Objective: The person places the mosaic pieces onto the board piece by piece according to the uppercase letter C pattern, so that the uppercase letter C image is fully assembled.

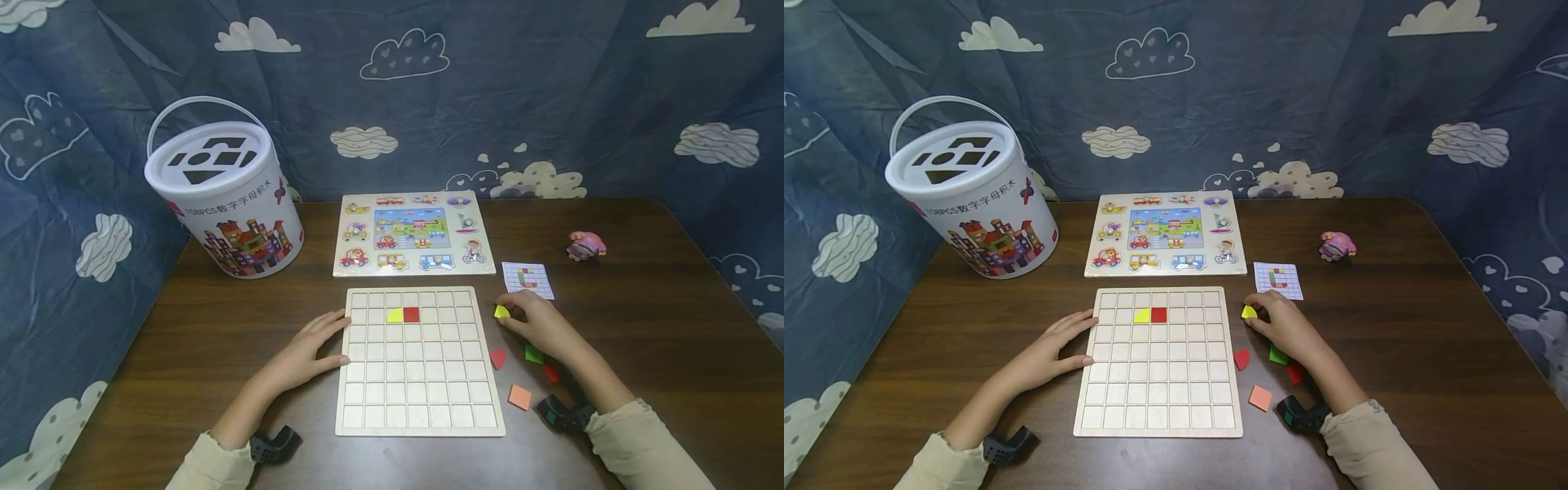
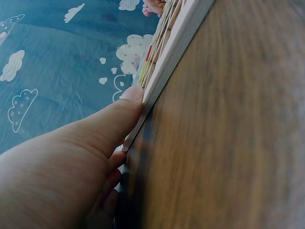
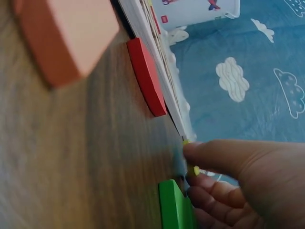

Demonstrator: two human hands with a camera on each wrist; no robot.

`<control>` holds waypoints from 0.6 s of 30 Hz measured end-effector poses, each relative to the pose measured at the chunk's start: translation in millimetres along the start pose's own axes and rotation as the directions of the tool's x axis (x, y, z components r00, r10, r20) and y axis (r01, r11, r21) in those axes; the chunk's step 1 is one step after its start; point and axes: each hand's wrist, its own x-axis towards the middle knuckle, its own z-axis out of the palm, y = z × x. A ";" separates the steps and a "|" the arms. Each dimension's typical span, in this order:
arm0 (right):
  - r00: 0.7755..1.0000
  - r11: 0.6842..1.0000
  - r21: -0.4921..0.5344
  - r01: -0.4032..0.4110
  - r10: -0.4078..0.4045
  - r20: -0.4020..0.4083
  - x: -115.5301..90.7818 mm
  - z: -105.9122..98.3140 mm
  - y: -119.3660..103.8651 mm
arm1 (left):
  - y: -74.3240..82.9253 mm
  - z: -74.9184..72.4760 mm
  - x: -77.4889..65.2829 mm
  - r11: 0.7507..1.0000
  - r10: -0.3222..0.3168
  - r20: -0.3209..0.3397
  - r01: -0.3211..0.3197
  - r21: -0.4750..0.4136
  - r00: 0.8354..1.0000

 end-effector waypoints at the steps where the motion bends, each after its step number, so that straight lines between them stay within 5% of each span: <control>1: 1.000 1.000 -0.001 0.007 -0.007 -0.004 0.0 -0.1 -0.9 | 0.1 -0.1 -0.1 1.000 -0.001 0.000 0.001 0.001 1.000; 18: 0.992 0.985 0.136 0.109 -0.100 -0.074 22.0 -3.1 -77.6 | -0.4 -0.1 -0.3 1.000 -0.008 0.001 0.008 0.001 1.000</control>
